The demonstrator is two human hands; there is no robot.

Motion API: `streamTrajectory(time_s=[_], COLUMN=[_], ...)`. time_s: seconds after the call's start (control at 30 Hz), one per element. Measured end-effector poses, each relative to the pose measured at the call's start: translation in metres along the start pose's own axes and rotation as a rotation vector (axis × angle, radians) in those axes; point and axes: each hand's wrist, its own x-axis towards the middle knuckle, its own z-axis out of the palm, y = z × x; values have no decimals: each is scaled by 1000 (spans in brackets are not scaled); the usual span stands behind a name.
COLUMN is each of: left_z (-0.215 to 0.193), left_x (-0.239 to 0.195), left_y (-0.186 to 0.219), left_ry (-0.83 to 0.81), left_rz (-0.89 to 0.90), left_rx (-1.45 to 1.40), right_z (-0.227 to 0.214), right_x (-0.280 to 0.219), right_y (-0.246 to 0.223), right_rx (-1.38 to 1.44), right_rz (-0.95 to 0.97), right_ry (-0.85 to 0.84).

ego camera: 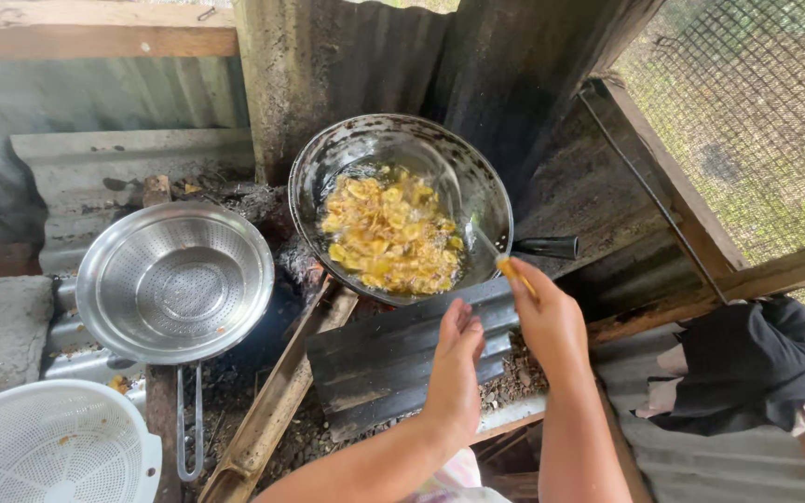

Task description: The person deep-fries pieces of food in a wok with oil, using a skimmer tool to continuously stir and separate them. The person then picks up a metal strainer pot, uses the skimmer to lift the fried items out of the wok, and transfers them into the strainer pot.

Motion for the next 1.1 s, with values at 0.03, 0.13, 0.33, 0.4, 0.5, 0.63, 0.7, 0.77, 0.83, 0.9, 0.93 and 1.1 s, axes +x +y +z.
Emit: streamTrajectory(time_s=[0.03, 0.13, 0.33, 0.4, 0.5, 0.63, 0.7, 0.77, 0.83, 0.9, 0.93, 1.1], left_z=[1, -3, -12, -11, -3, 3, 0, -7, -15, -16, -16, -14], left_x=[1, 7, 1, -9, -18, -8, 0, 1, -1, 0, -1, -15], left_y=[-1, -10, -22, -21, -22, -31, -31, -29, -25, -19, -14, 16], left_ry=[-5, -17, -64, 50, -8, -42, 25, 34, 47, 3, 3, 140], left_rz=[0, 12, 19, -137, -159, -147, -108, -111, -120, -40, -45, -134], left_rx=[4, 15, -71, -12, -24, -54, -121, -89, -51, -53, -54, -86], right_z=[3, 28, 10, -28, -48, -17, -10, -13, -24, -22, -16, 36], right_x=[9, 17, -40, -63, -78, -67, -74, -78, -88, -75, -64, -6], right_y=[-2, -4, -4, -6, -14, -9, 1, 20, 56, 108, 137, 272], right_rx=[3, -88, -142, -205, -232, -220, -121, -18, 204, 383, 555, 526], right_rz=[1, 37, -301, -254, -229, -187, -298, -416, -134, -107, -86, 389], right_ry=[6, 15, 6, 8, -6, -135, -127, -116, -373, -279, -192, -116])
